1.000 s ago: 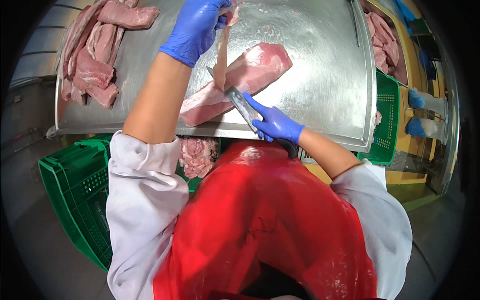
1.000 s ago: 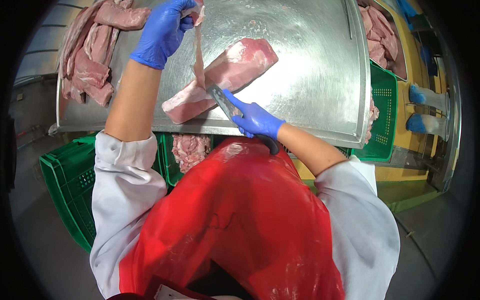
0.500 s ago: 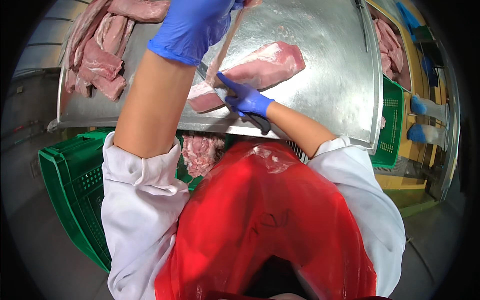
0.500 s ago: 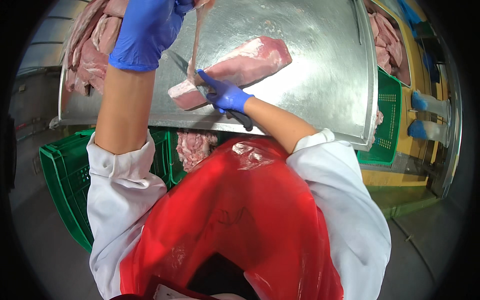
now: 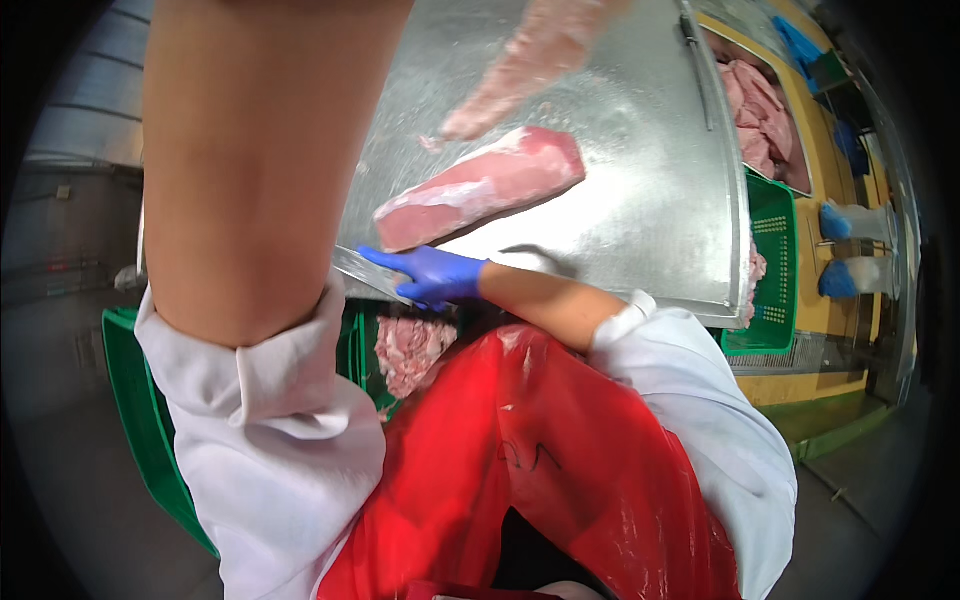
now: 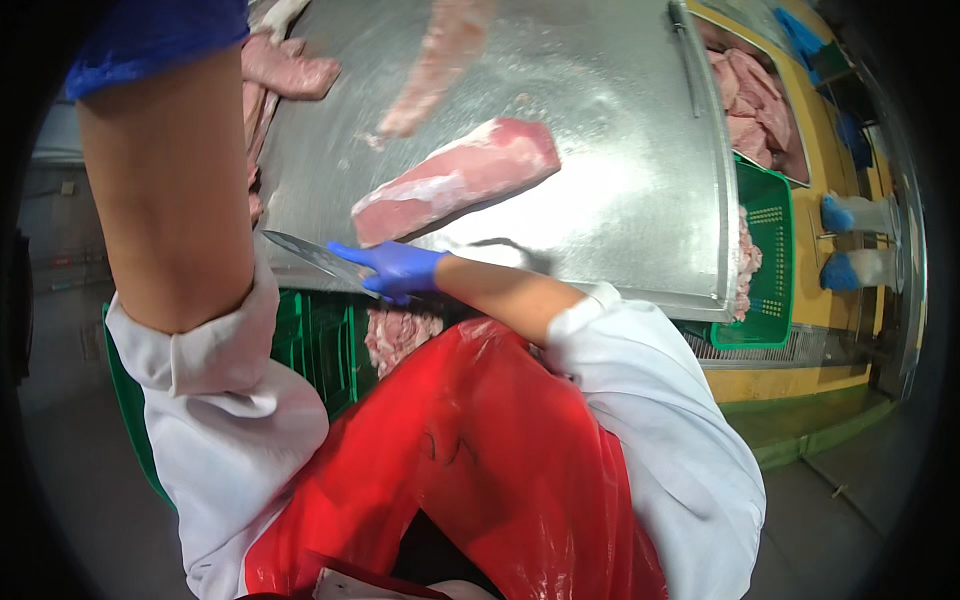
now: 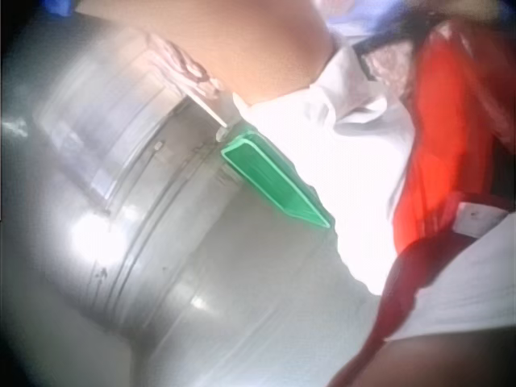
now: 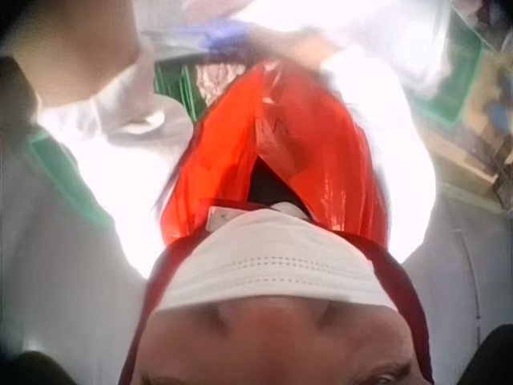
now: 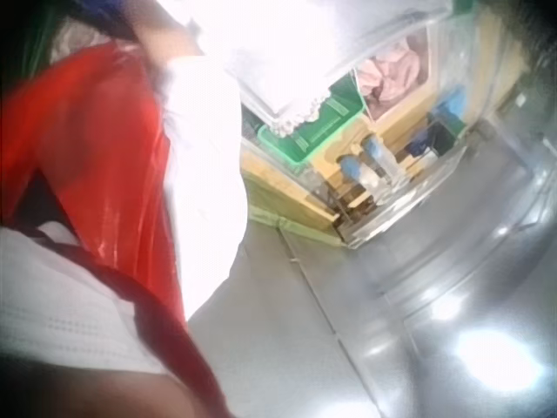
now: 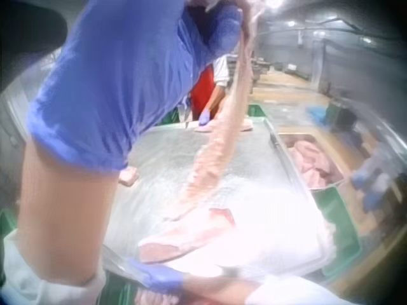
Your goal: The person trims fat and connective tissue from large pieces of raw meat using a knife on a stainless steel table. Trimmed pieces are placed into green crates while the main cuts are set aside on the table.
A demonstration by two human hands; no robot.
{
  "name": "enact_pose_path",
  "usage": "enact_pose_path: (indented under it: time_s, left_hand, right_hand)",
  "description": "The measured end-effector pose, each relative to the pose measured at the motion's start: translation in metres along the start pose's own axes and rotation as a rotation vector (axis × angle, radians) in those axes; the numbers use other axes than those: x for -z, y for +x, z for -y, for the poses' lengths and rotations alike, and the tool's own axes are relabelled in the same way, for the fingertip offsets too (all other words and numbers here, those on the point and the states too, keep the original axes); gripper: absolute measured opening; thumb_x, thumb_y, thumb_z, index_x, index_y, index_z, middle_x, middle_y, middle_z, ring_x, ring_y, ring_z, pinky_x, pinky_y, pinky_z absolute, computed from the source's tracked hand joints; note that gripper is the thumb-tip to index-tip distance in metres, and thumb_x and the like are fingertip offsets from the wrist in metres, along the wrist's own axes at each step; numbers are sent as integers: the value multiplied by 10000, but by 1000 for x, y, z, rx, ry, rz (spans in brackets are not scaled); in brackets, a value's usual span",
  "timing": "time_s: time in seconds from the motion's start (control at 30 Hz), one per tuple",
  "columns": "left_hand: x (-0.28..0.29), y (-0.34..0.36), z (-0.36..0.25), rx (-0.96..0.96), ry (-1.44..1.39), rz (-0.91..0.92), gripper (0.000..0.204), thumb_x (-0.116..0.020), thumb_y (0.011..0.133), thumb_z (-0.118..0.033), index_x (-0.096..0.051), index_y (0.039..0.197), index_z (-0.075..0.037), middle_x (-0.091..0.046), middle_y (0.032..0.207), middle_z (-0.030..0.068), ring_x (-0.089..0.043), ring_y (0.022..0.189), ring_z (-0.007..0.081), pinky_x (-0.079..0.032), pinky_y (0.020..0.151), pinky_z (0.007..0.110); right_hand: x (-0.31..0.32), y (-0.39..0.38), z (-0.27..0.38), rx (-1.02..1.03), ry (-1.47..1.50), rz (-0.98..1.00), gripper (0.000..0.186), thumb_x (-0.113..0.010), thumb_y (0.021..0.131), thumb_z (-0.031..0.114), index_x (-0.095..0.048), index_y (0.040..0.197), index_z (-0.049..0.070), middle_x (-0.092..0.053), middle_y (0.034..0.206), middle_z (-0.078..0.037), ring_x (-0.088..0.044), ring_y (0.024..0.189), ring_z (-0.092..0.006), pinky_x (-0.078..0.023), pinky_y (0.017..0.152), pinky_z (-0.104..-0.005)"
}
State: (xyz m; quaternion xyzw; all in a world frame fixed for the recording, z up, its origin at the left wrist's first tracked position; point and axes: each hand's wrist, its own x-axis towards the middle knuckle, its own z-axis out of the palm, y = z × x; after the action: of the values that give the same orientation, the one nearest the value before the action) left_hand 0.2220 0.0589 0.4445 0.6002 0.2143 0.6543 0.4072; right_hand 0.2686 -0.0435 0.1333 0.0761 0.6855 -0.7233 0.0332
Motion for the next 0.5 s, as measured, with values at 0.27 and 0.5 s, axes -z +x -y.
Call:
enact_pose_path:
  time_s: [0.27,0.5]
  left_hand:
    - [-80,-75,104,381,-118,-171,146,-681,895,-156,-658,1006,-64,-591,858,-3,-564,780,100,-453,687,253]
    - [-27,-311,292,660,1246,293,699,-824,716,-357,-532,1222,28,-577,1194,260,-577,1096,411,-473,960,471]
  right_hand:
    - [55,-358,-83,-270,-391,-422,779,-562,911,178,-232,1606,299,-686,786,-123,-641,584,-196,-562,633,-335]
    - [36,-461,-78,-513,172,-973,795,-530,920,11,-247,1602,306,-617,687,-31,-517,492,-74,-477,470,-230]
